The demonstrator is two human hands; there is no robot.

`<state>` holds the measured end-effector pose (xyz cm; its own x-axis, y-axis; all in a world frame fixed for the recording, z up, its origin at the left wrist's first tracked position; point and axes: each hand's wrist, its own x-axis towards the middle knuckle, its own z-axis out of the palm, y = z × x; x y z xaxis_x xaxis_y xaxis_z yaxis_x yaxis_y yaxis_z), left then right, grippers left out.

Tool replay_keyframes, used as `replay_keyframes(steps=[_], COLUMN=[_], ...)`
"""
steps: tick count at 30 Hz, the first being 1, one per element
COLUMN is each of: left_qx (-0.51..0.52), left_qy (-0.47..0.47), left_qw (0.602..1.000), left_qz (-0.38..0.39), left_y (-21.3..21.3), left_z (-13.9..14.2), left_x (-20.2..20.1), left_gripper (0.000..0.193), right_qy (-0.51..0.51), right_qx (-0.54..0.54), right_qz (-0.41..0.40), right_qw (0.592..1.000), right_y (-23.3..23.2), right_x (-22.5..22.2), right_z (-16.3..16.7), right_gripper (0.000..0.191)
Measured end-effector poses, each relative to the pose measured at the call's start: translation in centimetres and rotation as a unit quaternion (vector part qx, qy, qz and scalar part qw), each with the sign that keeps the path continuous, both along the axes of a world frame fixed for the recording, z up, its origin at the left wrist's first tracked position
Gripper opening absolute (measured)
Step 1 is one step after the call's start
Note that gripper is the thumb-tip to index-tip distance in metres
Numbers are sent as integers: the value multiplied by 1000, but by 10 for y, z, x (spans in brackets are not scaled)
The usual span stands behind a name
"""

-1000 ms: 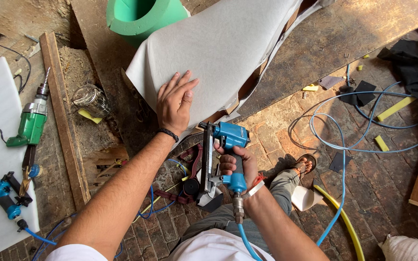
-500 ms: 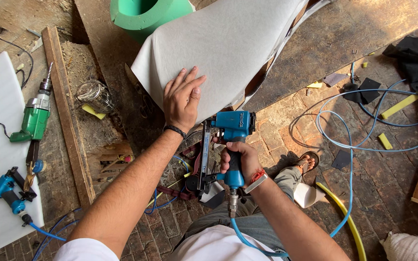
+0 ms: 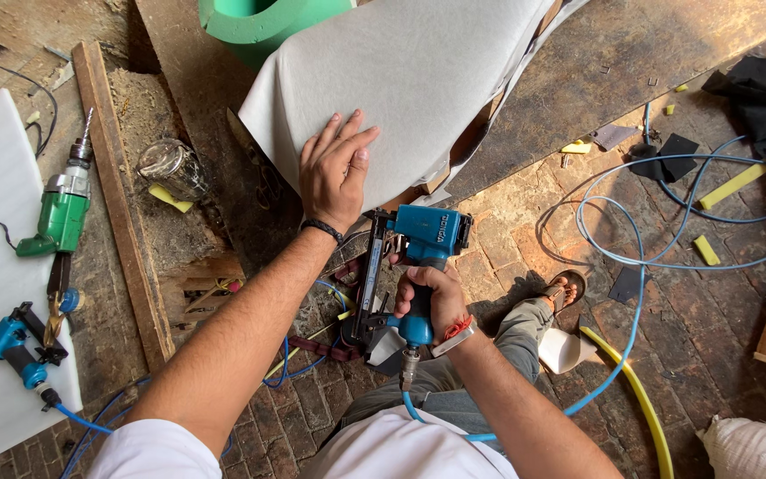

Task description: The person wraps a light-colored fabric over a curved foam seat, smooths it by hand, and secures it with a pneumatic staple gun. They repeatedly trim excess fabric with scissors, reposition the seat, and continue stapling around the edges until the fabric is taut and fitted.

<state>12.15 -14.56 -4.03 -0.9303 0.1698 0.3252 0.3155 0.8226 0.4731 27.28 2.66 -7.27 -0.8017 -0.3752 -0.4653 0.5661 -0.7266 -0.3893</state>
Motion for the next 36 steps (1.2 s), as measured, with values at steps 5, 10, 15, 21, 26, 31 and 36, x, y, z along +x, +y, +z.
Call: replay_keyframes(steps=[5,10,15,21,26,31,36], left_qx=[20,77,74,113,111,118,139], left_qy=[-3,4,26,25,27,32,24], left_qw=[1000,997,997,993,992,991,988], left_qz=[1,4,16,36,60,59,64], left_y=[1,3,3,2,0,-2,-1], left_z=[8,17,20,21,21,21,26], left_x=[1,1,4,9,5,3,5], left_gripper=[45,40,38,36,36,37,34], right_qy=[-24,93,335,428,368,343,333], right_qx=[-6,123,600,764,786,791,776], right_qz=[5,2,140,278,341,351,341], right_qw=[1000,988,713,393,361,365,414], right_y=[10,53,76,75,61,56,59], right_x=[1,19,9,-11,-26,-30,-28], right_z=[-1,12,41,75,81,71,64], right_gripper=[36,38,82,89,88,79,75])
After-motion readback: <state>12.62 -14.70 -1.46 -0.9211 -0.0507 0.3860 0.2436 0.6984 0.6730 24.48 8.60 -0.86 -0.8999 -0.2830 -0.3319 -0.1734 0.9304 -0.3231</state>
